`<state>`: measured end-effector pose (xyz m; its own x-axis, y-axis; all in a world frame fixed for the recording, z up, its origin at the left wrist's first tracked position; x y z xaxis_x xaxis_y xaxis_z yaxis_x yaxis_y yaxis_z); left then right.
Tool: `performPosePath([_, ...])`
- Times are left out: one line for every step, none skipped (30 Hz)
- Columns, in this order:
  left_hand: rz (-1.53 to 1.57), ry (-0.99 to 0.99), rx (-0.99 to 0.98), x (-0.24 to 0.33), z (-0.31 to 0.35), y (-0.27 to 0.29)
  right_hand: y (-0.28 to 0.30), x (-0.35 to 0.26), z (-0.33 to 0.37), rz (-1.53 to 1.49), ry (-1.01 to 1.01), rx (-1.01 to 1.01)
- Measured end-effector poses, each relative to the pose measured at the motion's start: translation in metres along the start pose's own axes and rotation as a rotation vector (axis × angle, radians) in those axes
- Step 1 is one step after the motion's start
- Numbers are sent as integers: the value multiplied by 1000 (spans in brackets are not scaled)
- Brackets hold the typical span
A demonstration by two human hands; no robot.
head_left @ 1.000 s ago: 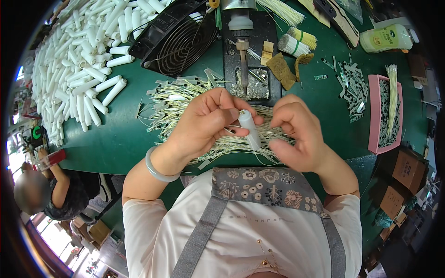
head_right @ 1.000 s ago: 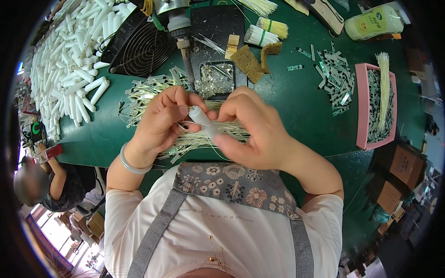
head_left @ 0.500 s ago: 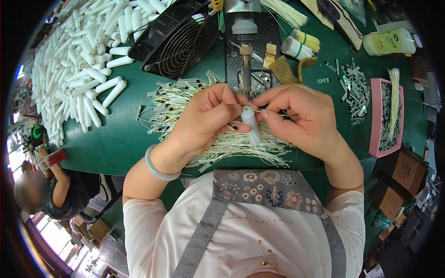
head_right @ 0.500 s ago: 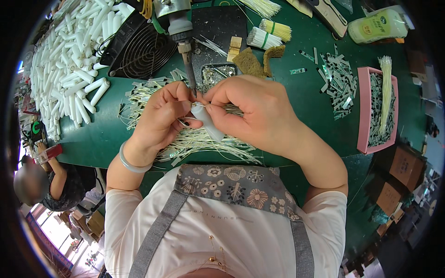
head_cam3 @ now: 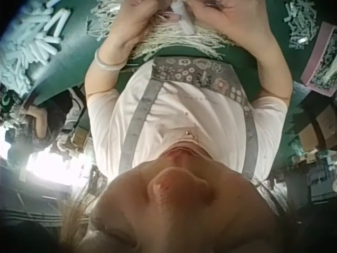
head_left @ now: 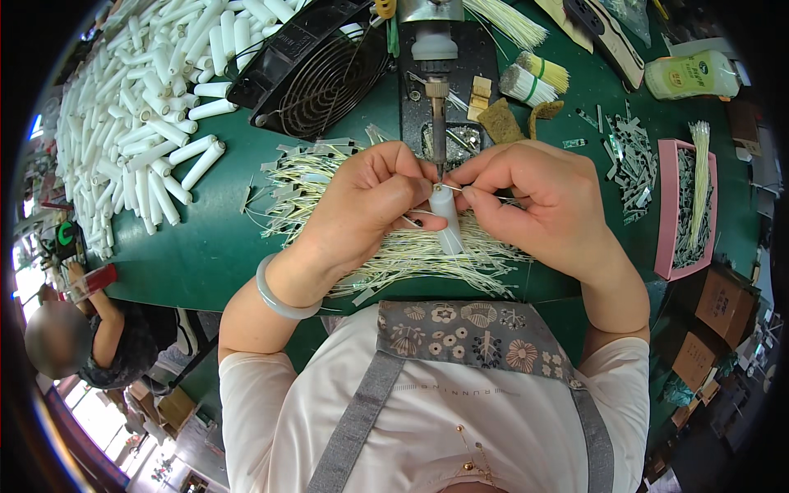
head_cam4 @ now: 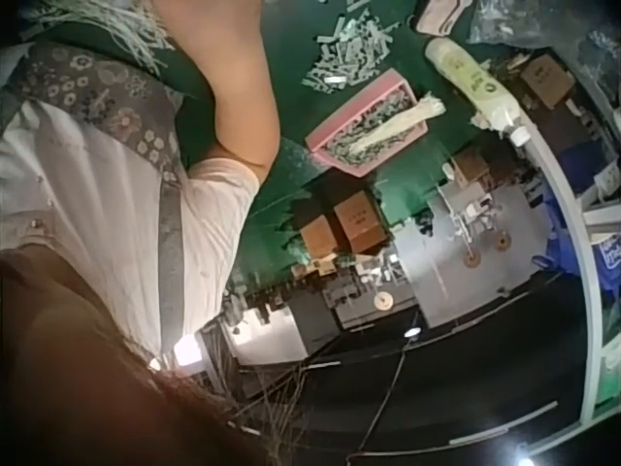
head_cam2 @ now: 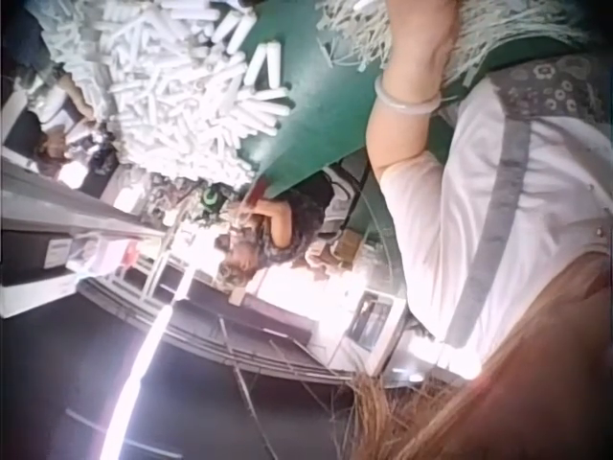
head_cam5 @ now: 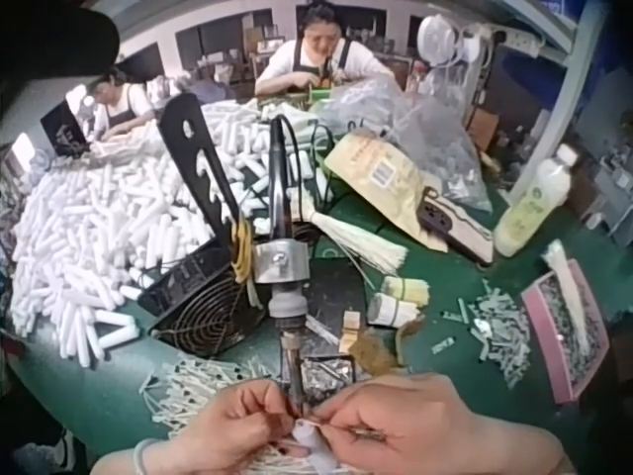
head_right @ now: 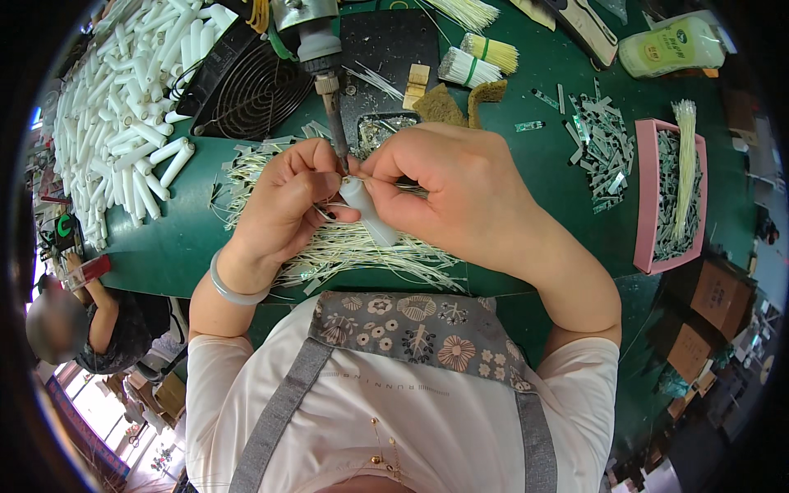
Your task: The person assembles small electronic components by hand, inserting thin wires into a white cylindrical housing.
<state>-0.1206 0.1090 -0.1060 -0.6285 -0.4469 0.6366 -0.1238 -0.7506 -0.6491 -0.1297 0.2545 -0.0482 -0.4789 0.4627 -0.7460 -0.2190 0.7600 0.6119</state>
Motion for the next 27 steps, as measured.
performPosePath([3, 0, -5, -1, -1, 1, 0, 0, 0, -1, 1, 0])
performPosePath([7, 0, -9, -1, -1, 2, 0, 0, 0, 0, 7, 14])
performPosePath([7, 0, -9, -1, -1, 2, 0, 0, -1, 1, 14, 28])
performPosePath([12, -8, -14, -1, -2, 2, 0, 0, -1, 1, 14, 28])
performPosePath([16, -15, -19, -1, -2, 1, 0, -1, -1, 0, 17, 31])
performPosePath([17, -15, -18, 0, -2, 0, 0, -1, -1, -1, 20, 34])
performPosePath([12, -14, -14, 1, -1, -1, 0, -1, -2, -1, 20, 33])
performPosePath([8, -12, -11, 2, -1, -1, 1, -2, -2, -8, 23, 42])
performPosePath([8, -12, -10, 2, -1, -1, 1, -3, -2, -14, 26, 50])
performPosePath([9, -24, -20, 2, 0, -1, 1, -3, -2, -15, 27, 50])
performPosePath([10, -36, -30, 2, 0, -2, 1, -4, -2, -12, 29, 55])
performPosePath([10, -37, -29, 3, 1, -4, 1, -4, -2, -9, 31, 61])
performPosePath([9, -52, 2, 4, 1, -7, 1, -4, -2, -9, 31, 60])
performPosePath([8, -66, 33, 5, 2, -7, 1, -5, -2, -5, 31, 58])
performPosePath([8, -66, 34, 4, 2, -7, 1, -5, -2, 0, 31, 56])
performPosePath([4, -68, 21, 4, 1, -6, 1, -5, -2, 1, 29, 56])
performPosePath([0, -70, 8, 4, 1, -6, 1, -5, -2, 25, 32, 60])
performPosePath([1, -68, 6, 4, -1, -6, 2, -5, -2, 49, 34, 63])
performPosePath([-22, -36, 20, 2, -1, -5, 1, -4, -1, 48, 36, 61])
performPosePath([-46, -3, 34, 1, -1, -5, 1, -3, 1, 72, 43, 59])
performPosePath([-45, -6, 36, 0, 0, -5, 1, -2, 2, 96, 49, 58])
performPosePath([-26, -1, 32, -2, 1, -4, 2, -3, 3, 96, 50, 57])
performPosePath([-6, 5, 28, -4, 1, -3, 4, -3, 5, 40, -14, 64])
performPosePath([-6, 4, 28, -5, 2, -2, 5, -2, 8, -15, -77, 72])
performPosePath([-8, -11, 9, -4, 2, -2, 6, -3, 10, -14, -75, 72])
performPosePath([-10, -26, -10, -2, 3, -2, 4, -3, 13, -43, -79, 54])
performPosePath([-11, -29, -10, -2, 4, -2, 2, -2, 16, -72, -82, 35])
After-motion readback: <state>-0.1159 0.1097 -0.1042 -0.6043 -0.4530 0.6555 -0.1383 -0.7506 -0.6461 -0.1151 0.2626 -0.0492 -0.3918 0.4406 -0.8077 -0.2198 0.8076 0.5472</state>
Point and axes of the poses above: each hand's wrist, its own z-axis away from the middle knuckle, its own y-axis out of the back of the hand, x = y × z, the point moved 5 cm from there along -z, towards the middle knuckle, and after that the axes turned 7 degrees about z, right-handed, at the moved point
